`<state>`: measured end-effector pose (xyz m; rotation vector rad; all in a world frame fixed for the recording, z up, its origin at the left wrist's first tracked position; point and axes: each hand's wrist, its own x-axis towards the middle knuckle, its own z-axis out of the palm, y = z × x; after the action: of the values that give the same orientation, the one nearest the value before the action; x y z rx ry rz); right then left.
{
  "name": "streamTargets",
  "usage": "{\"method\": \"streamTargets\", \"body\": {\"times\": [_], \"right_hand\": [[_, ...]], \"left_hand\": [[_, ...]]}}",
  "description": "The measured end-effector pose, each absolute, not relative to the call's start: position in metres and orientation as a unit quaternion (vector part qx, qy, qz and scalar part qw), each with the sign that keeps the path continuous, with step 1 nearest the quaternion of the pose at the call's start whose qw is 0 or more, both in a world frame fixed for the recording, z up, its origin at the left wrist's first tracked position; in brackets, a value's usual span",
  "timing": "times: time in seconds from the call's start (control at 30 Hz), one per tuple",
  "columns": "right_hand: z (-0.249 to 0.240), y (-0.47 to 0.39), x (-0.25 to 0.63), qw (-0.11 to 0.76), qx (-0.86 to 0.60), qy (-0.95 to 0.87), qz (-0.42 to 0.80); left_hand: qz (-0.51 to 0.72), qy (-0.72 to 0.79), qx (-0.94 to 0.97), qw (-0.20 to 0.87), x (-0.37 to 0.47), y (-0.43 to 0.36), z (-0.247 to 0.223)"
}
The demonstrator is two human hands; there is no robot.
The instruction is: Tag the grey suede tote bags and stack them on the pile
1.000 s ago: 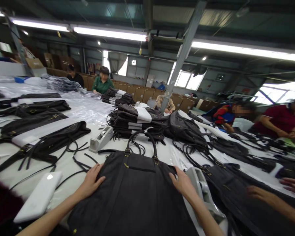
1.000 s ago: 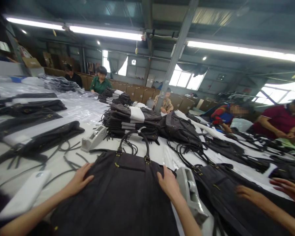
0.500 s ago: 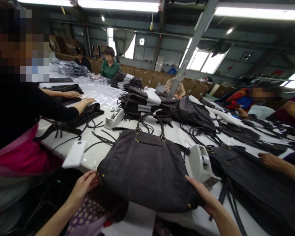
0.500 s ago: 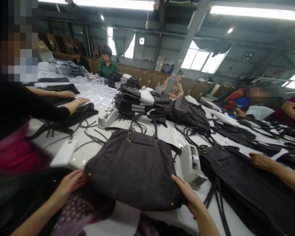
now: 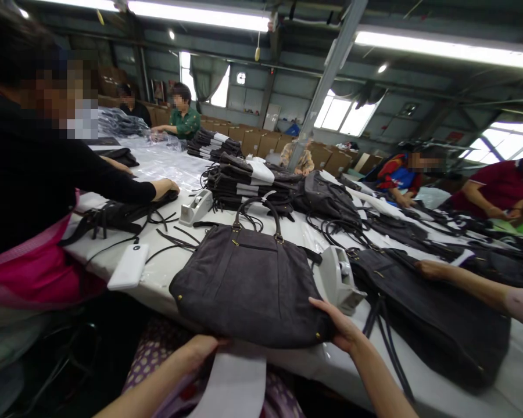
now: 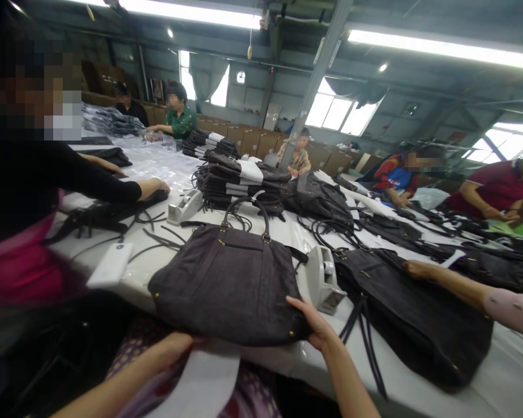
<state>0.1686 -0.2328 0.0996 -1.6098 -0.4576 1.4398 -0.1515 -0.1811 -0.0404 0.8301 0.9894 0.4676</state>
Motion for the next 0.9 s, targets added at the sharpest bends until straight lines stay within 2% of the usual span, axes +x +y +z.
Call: {"method": "streamTargets", "body": {"times": [0.17,0.3,0.43,0.63,0.7,0.83,0.9], "right_hand": [[0.112,-0.218,0.158,0.472,-0.630,-0.259,0.561],[0.093,-0.211,0.158,0.463,-0.670,-0.279,0.509],[0.059,-0.219,0.169,0.449,-0.725,-0.293,0.432],[0.044,-0.220,0.178,0.500,-0.717,-0.249,0.417],[0.045,-0.219,0.178,0.506,-0.717,-0.235,0.418],[0.046,-0.219,0.180,0.510,-0.711,-0.223,0.430],[0.045,-0.218,0.183,0.510,-0.712,-0.221,0.430]], "left_hand": [[0.245,0.472,0.410,0.741,-0.173,-0.170,-0.021],[0.266,0.451,0.471,0.710,-0.178,-0.171,-0.013],[0.240,0.384,0.447,0.771,-0.183,-0.181,-0.019],[0.265,0.380,0.356,0.812,-0.205,-0.182,-0.024],[0.248,0.408,0.375,0.794,-0.214,-0.178,-0.020],[0.155,0.402,0.535,0.727,-0.238,-0.158,0.002],[0.173,0.398,0.570,0.697,-0.253,-0.138,0.021]]}}
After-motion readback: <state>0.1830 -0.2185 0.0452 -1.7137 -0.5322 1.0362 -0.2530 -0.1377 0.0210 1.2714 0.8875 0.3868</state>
